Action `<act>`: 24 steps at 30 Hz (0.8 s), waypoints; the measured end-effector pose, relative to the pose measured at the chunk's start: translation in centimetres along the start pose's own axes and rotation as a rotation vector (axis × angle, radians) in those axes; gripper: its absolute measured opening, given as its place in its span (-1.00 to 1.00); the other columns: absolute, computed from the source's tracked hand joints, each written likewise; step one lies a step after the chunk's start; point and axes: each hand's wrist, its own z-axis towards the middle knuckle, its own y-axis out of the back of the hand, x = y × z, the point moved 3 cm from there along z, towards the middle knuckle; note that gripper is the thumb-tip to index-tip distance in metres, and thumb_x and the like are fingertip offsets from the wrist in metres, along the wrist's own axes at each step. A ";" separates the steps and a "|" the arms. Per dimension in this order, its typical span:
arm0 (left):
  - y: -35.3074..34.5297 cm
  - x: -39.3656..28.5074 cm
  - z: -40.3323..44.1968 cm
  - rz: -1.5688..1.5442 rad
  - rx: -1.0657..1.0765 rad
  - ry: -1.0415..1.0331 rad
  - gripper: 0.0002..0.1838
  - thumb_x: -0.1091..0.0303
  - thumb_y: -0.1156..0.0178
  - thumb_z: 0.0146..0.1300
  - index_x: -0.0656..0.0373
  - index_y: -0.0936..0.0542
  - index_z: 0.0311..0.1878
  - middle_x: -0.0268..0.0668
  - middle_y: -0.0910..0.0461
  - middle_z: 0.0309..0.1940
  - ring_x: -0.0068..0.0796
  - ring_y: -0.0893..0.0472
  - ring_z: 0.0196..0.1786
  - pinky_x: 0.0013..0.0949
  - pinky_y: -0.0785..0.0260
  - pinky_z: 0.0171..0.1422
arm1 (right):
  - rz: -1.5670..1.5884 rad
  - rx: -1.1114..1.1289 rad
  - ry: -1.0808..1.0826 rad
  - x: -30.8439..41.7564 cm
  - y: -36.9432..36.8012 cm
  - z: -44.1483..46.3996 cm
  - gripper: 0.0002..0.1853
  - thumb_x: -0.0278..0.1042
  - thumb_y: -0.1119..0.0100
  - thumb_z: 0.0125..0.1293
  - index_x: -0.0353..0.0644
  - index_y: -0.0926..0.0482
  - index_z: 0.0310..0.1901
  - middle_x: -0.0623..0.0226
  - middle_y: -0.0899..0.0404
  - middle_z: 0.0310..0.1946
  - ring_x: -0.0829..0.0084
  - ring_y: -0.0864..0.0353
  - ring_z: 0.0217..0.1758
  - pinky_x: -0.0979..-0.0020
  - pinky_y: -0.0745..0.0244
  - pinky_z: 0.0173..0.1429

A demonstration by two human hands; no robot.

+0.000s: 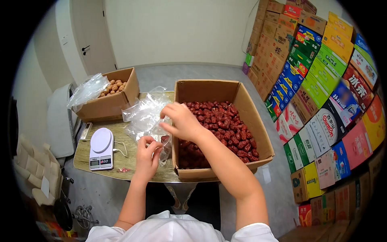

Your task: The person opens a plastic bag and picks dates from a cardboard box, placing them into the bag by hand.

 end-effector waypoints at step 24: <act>-0.2 -0.1 0.1 -0.005 0.056 0.025 -0.88 0.61 -0.25 0.19 0.21 -0.58 -0.22 -0.15 -0.40 -0.17 -0.17 -0.46 -0.10 -0.24 -0.35 -0.03 | -0.512 1.243 -0.625 -2.3 -0.8 -3.7 -0.45 0.16 -0.51 -0.02 -0.11 -0.75 -0.12 0.29 -0.75 -0.18 0.23 -0.72 -0.05 0.19 -0.61 -0.01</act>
